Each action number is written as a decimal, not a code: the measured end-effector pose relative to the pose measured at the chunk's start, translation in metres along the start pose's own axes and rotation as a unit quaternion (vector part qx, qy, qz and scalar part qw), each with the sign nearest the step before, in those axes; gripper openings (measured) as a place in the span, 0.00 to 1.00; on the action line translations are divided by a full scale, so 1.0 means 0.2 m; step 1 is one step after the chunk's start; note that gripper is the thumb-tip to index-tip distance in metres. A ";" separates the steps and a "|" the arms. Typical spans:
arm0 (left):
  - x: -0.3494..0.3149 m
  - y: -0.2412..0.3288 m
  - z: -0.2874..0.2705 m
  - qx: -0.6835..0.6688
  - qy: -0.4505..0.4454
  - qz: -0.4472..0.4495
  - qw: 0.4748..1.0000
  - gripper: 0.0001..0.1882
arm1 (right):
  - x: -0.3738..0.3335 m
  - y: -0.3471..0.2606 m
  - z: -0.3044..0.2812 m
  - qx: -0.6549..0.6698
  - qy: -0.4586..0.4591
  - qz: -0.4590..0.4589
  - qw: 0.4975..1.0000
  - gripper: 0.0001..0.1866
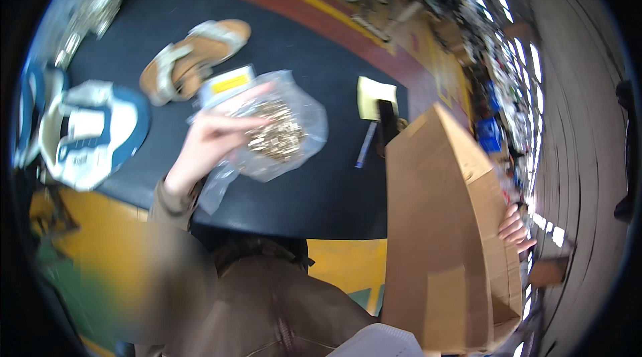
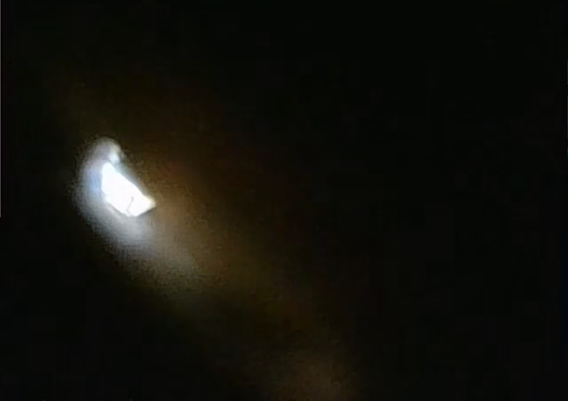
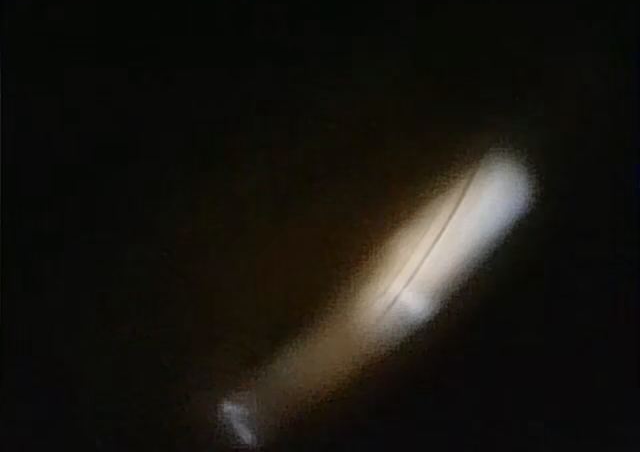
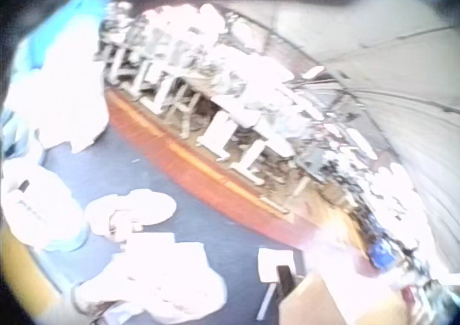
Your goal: The person sorts small metal buckles on a workbench, then writes on a sticky note and places the buckles into a plastic bag. The person ties the bag and places it into a cardboard box.
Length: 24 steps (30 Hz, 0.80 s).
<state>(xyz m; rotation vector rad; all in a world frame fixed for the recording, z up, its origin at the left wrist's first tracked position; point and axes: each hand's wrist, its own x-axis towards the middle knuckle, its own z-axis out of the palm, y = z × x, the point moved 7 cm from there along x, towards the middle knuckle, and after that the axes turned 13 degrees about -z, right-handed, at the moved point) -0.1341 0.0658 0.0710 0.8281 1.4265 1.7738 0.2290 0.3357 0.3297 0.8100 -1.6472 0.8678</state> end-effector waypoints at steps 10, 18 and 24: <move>-0.27 0.01 0.25 0.374 0.112 0.029 0.920 0.40 | -0.16 -0.72 -0.12 -0.612 -0.067 -0.279 0.737 0.25; -0.24 -0.02 0.18 0.361 0.181 0.006 0.915 0.04 | -0.25 -1.27 -0.31 -0.771 0.187 0.186 0.579 0.28; -0.29 0.01 0.25 0.511 0.172 0.112 0.835 0.27 | -0.68 -1.68 -0.47 -0.714 0.156 0.404 0.551 0.17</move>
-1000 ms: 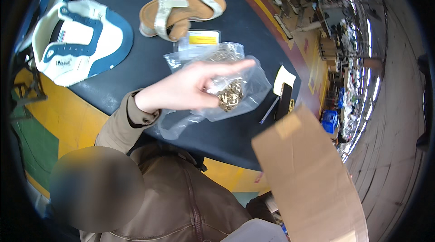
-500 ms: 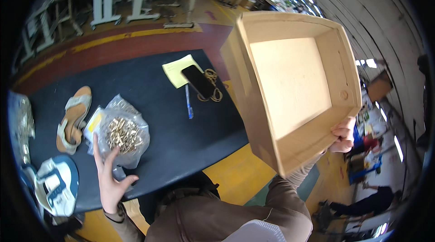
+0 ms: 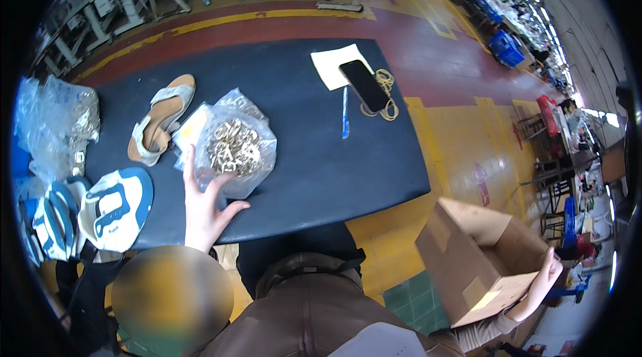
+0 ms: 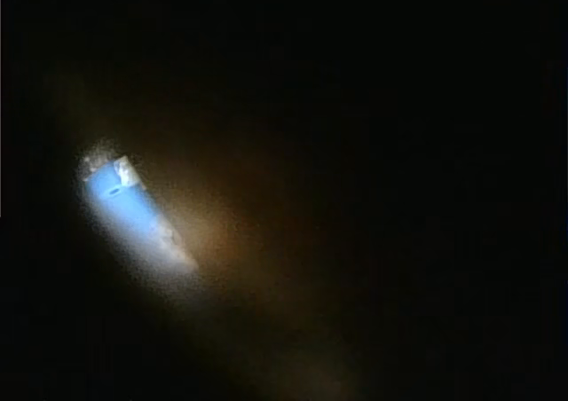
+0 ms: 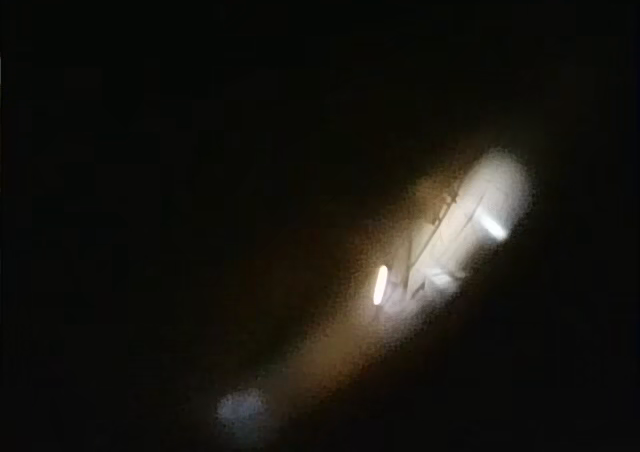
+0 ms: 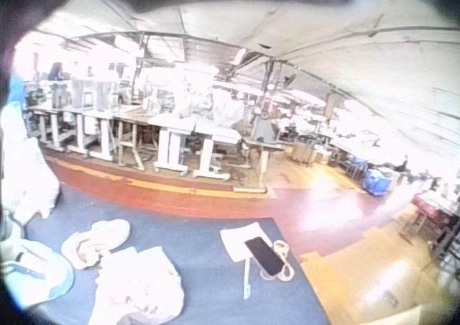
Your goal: The person sorts small metal buckles on a workbench, then writes on a sticky note and places the buckles into a plastic bag. The person ties the bag and places it into a cardboard box.
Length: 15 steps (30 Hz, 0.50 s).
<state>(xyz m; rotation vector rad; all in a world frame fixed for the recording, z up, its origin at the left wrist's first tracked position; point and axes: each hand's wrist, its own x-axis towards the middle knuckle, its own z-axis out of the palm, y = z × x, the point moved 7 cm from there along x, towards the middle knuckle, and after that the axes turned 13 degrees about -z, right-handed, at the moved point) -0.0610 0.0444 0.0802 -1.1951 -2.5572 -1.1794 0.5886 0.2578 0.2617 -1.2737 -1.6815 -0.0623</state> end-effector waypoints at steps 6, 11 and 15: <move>0.04 0.01 -0.05 -0.008 0.025 0.058 0.998 0.09 | -0.42 0.03 0.65 0.131 -0.232 0.081 0.960 0.26; 0.10 0.08 -0.07 -0.059 -0.028 0.056 0.996 0.05 | -0.55 -0.08 0.98 0.243 -0.245 -0.010 0.938 0.30; 0.15 0.08 -0.07 -0.138 -0.020 -0.026 0.990 0.04 | -0.54 -0.21 1.05 0.257 -0.194 -0.031 0.946 0.30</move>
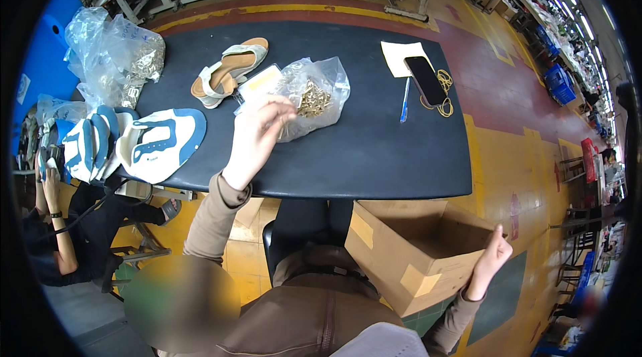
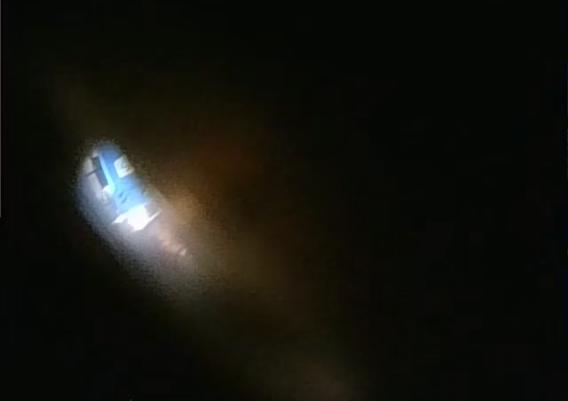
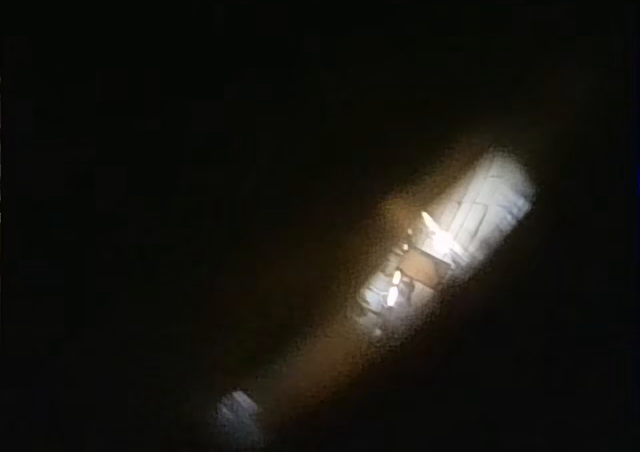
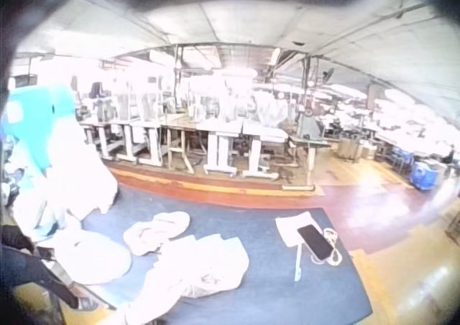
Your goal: The person sorts small metal buckles on a workbench, then writes on a sticky note and places the buckles into a plastic bag. The person ties the bag and places it into a cardboard box.
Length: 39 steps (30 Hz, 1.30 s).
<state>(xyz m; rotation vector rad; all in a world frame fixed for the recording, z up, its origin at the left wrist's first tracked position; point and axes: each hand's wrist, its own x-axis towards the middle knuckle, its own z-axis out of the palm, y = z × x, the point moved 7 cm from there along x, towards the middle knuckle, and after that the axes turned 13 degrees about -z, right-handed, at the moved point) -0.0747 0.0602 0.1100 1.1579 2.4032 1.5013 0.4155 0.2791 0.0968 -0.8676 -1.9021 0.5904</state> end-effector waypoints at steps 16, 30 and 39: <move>0.38 0.17 -0.20 -0.162 0.106 0.123 0.973 0.04 | -0.80 -0.41 1.27 -0.054 -0.270 -0.326 0.904 0.24; 0.02 0.21 -0.13 0.000 0.035 0.110 0.993 0.08 | 0.56 -0.54 1.44 0.251 -0.289 -0.207 0.901 0.41; 0.24 0.30 -0.30 0.022 0.175 0.167 0.970 0.06 | 0.86 -0.67 1.91 0.479 -0.227 -0.121 0.840 0.15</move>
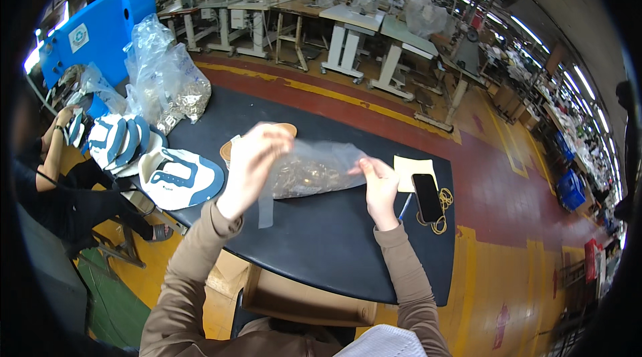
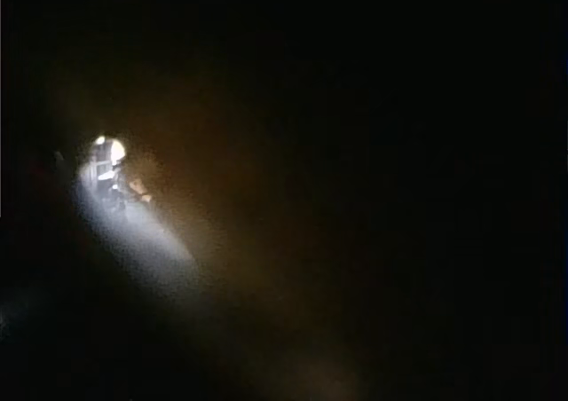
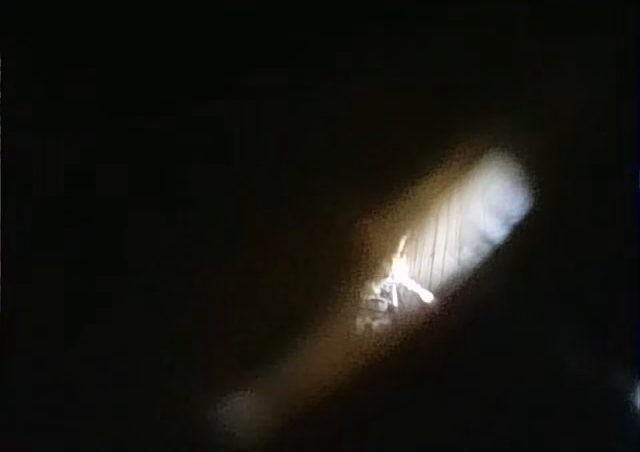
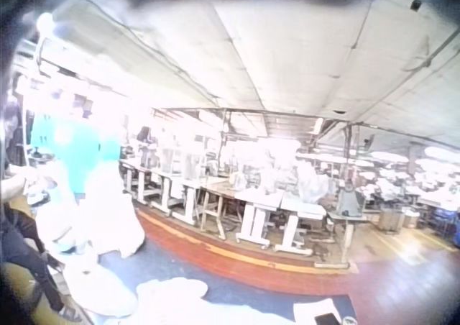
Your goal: The person sorts small metal buckles on a workbench, then writes on a sticky note and places the buckles into a plastic bag. The person ties the bag and places it into a cardboard box.
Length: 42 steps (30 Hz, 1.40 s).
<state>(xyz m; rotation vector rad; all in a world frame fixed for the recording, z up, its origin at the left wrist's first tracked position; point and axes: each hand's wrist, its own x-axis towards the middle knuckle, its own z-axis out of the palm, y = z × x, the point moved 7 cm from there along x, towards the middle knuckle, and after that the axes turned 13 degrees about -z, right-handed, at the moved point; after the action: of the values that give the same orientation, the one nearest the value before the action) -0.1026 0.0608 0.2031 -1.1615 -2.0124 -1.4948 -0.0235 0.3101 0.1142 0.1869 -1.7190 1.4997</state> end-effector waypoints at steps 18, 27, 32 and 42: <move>0.08 0.17 0.27 -0.003 -0.196 0.021 0.980 0.07 | -0.14 -0.29 0.12 -0.071 -0.229 -0.076 0.968 0.67; 0.00 0.07 0.10 -0.031 -0.344 -0.129 0.929 0.28 | -0.12 -0.40 0.21 -0.134 -0.128 -0.089 0.979 0.10; -0.24 -0.08 0.10 -0.227 -0.377 -0.421 0.793 0.42 | -0.13 -0.36 0.17 -0.103 -0.114 -0.077 0.985 0.05; -0.50 -0.07 0.72 -0.325 -0.377 -0.203 0.843 0.43 | -0.13 -0.40 0.40 -0.283 -0.319 -0.259 0.867 0.16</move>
<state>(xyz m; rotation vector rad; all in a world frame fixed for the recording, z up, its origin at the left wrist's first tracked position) -0.0301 0.1516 0.0707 -1.9189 -2.4148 -2.3257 0.0032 0.2083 0.1616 0.8290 -2.3034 0.5074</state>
